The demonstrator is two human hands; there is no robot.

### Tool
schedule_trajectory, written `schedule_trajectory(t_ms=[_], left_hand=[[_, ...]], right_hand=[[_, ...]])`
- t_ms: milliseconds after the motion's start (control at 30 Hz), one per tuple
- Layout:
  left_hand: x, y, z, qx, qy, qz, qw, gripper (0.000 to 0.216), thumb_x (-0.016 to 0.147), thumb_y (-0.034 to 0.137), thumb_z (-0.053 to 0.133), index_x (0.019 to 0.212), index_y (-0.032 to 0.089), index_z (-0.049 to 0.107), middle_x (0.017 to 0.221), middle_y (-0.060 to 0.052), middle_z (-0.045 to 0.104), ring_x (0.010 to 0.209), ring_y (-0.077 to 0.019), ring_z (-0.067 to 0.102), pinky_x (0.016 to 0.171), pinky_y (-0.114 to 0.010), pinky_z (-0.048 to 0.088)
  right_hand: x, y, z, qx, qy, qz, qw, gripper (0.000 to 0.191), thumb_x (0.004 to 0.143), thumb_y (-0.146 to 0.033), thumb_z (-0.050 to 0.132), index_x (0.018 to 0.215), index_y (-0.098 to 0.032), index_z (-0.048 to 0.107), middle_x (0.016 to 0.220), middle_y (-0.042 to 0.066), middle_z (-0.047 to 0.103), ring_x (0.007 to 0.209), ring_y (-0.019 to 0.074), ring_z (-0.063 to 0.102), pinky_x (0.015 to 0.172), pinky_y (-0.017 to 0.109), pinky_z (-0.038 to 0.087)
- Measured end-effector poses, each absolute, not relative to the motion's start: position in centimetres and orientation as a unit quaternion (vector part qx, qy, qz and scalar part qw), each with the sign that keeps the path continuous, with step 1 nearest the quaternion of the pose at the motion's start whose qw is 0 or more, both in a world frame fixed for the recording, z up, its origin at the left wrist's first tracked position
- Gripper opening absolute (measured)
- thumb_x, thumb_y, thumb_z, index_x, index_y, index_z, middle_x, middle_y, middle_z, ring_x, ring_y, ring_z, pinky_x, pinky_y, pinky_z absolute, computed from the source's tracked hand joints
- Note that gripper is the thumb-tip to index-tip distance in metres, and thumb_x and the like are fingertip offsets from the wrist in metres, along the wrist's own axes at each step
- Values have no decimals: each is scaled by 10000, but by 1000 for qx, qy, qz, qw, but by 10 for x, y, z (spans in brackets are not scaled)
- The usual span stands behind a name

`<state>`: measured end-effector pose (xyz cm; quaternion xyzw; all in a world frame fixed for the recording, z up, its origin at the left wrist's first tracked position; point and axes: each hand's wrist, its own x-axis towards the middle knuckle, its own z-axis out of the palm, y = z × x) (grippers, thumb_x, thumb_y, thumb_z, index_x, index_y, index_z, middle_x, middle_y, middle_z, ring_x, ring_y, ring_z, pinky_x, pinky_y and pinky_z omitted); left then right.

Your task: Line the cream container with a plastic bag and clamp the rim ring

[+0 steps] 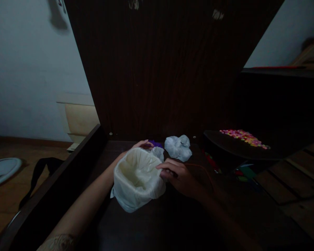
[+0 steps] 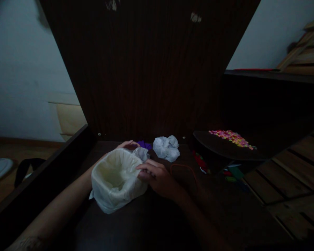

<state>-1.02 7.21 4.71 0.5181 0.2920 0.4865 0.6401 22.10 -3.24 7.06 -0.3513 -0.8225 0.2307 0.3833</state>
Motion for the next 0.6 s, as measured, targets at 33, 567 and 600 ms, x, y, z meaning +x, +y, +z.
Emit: schedule_trajectory(t_ms=[33,567,600], left_hand=[[-8,77,50,532,332,480,613,246,692,183,800,929,217,745,998,-39,770,1028,-256,703,996,-365,504],[-51,-58,122,847,291,431,109,161,856,261,755,1012,222,739,918,-50,700,860,-204,641,767,-315,528],[-49,-67,115,862,276,419,77,148,866,233,751,1011,210,734,909,-53,694,845,-195,636,761,-314,530]], right_hand=[[220,-38,73,-352,-826,220,382,193,1004,-306,549,1089,-224,702,864,27,648,741,151,600,661,268,476],[185,-71,68,-367,-804,83,460,163,956,-245,619,1034,-228,762,754,36,745,617,168,686,575,272,538],[184,-71,68,-364,-806,78,461,167,953,-236,623,1034,-221,768,713,29,726,584,160,667,550,266,524]])
